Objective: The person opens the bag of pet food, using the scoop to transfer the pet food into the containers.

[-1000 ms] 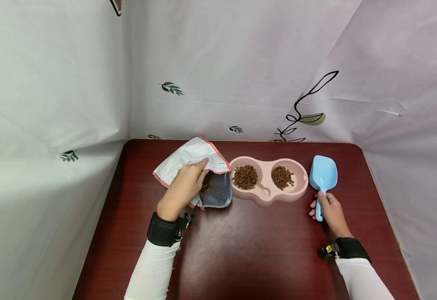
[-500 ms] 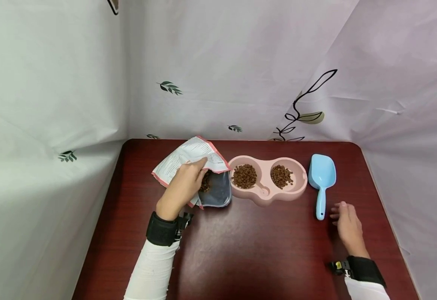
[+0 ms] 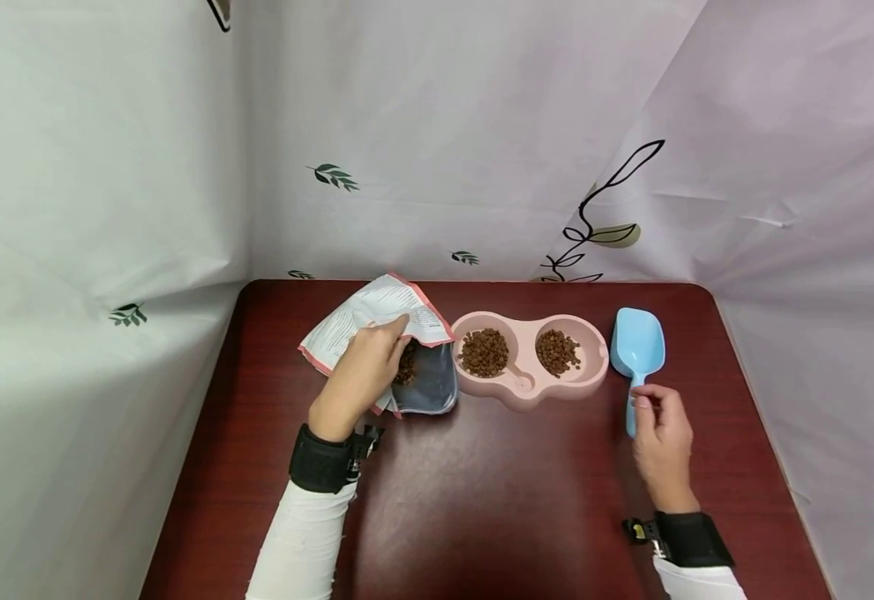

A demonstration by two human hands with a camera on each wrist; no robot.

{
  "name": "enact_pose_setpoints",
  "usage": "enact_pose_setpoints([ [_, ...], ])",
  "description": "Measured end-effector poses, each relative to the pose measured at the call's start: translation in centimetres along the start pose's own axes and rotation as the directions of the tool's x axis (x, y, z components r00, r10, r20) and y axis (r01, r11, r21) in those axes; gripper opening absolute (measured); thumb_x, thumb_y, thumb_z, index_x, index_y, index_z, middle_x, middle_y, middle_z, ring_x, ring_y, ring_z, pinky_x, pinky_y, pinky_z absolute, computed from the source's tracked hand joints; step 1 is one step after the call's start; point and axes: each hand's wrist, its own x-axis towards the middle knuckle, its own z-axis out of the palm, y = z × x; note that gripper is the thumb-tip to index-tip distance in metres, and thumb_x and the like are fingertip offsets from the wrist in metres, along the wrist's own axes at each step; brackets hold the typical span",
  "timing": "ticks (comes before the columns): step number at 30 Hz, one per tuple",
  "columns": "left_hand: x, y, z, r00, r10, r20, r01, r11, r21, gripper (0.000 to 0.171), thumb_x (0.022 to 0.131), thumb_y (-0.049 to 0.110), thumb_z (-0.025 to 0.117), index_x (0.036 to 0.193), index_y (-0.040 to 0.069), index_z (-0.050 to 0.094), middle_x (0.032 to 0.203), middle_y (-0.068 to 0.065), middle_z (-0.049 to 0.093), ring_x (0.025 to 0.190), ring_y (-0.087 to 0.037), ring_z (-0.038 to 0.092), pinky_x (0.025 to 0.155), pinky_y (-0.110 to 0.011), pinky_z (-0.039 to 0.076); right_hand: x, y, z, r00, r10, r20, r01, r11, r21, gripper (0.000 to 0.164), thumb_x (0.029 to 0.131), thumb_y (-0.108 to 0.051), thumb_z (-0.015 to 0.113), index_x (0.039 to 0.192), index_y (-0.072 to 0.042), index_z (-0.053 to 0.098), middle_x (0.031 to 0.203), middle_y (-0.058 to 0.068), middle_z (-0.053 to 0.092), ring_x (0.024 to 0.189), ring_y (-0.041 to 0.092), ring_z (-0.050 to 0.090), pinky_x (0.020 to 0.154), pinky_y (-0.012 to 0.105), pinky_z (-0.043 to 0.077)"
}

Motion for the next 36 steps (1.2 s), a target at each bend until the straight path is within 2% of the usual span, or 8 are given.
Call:
enact_pose_setpoints([
  [4,-0.1,-0.1,0.0,1.0,0.005,-0.008,-0.005,1.0,-0.003,0.038,0.105,0.009,0.059,0.14,-0.004,0.061,0.134,-0.022,0.067,0.119,-0.035,0.069,0.11,-0.057,0.046,-0.2,-2.9,3.2,0.982,-0.132,0.136,0.11,0.982,0.157,0.022,0.1,0.009,0.056,0.119,0.007,0.066,0.105,0.012,0.07,0.095,-0.006,0.061,0.083,0.006,0.044],
  [7,-0.1,-0.2,0.0,1.0,0.007,-0.015,-0.007,1.0,-0.004,0.038,0.104,0.009,0.06,0.14,-0.005,0.061,0.134,-0.022,0.067,0.119,-0.034,0.069,0.112,-0.058,0.043,-0.6,-5.2,6.1,0.94,-0.162,0.3,0.079,0.96,0.27,0.026,0.101,0.007,0.057,0.126,0.006,0.065,0.109,0.023,0.072,0.098,-0.001,0.066,0.085,0.008,0.048],
  [10,0.0,-0.3,0.2,1.0,0.006,-0.016,-0.006,1.0,-0.008,0.038,0.105,0.01,0.06,0.14,-0.005,0.061,0.134,-0.022,0.067,0.12,-0.035,0.068,0.11,-0.056,0.046,-1.1,-7.2,9.2,0.848,-0.117,0.516,-0.084,0.933,0.349,0.032,0.104,0.0,0.055,0.135,0.007,0.057,0.122,0.027,0.069,0.1,0.003,0.069,0.088,0.019,0.056],
  [14,0.0,-0.1,0.4,1.0,0.007,-0.019,-0.007,1.0,-0.013,0.038,0.104,0.01,0.06,0.139,-0.005,0.062,0.134,-0.022,0.067,0.12,-0.035,0.068,0.104,-0.054,0.051,-1.7,-8.9,12.6,0.682,0.001,0.731,-0.345,0.882,0.32,0.046,0.107,-0.006,0.052,0.15,0.008,0.041,0.142,0.031,0.057,0.112,0.032,0.07,0.093,0.047,0.059],
  [18,0.0,0.0,0.5,1.0,0.001,-0.021,-0.002,1.0,-0.014,0.037,0.104,0.01,0.06,0.138,-0.005,0.062,0.133,-0.022,0.068,0.119,-0.035,0.068,0.102,-0.053,0.052,-2.0,-9.9,15.1,0.589,0.062,0.806,-0.498,0.813,0.301,0.052,0.109,-0.008,0.047,0.157,0.006,0.032,0.149,0.034,0.049,0.125,0.049,0.06,0.098,0.057,0.054],
  [22,0.0,0.1,0.6,1.0,-0.007,-0.021,0.006,1.0,-0.026,0.038,0.104,0.011,0.062,0.138,-0.005,0.062,0.134,-0.021,0.068,0.121,-0.035,0.068,0.107,-0.054,0.049,-2.4,-10.3,16.5,0.561,0.082,0.824,-0.594,0.733,0.332,0.053,0.111,-0.007,0.041,0.161,0.003,0.026,0.154,0.034,0.043,0.13,0.047,0.057,0.096,0.052,0.057],
  [26,0.1,0.2,0.8,0.999,-0.012,-0.03,0.011,0.999,-0.034,0.038,0.103,0.011,0.064,0.137,-0.004,0.063,0.133,-0.021,0.068,0.121,-0.033,0.068,0.111,-0.054,0.046,-2.6,-10.6,17.1,0.569,0.08,0.818,-0.626,0.687,0.369,0.054,0.111,-0.005,0.036,0.163,-0.002,0.022,0.154,0.033,0.044,0.13,0.047,0.057,0.09,0.038,0.06],
  [36,-2.8,-0.8,2.0,0.998,0.02,-0.056,-0.025,0.995,-0.096,0.067,0.102,0.025,0.067,0.158,0.002,0.039,0.16,-0.016,0.046,0.148,-0.032,0.044,0.117,-0.052,0.04,-3.1,-10.8,17.5,0.628,0.077,0.775,-0.563,0.732,0.383,0.048,0.11,-0.001,0.037,0.158,0.005,0.034,0.143,0.036,0.054,0.129,0.046,0.058,0.092,0.035,0.059],
])
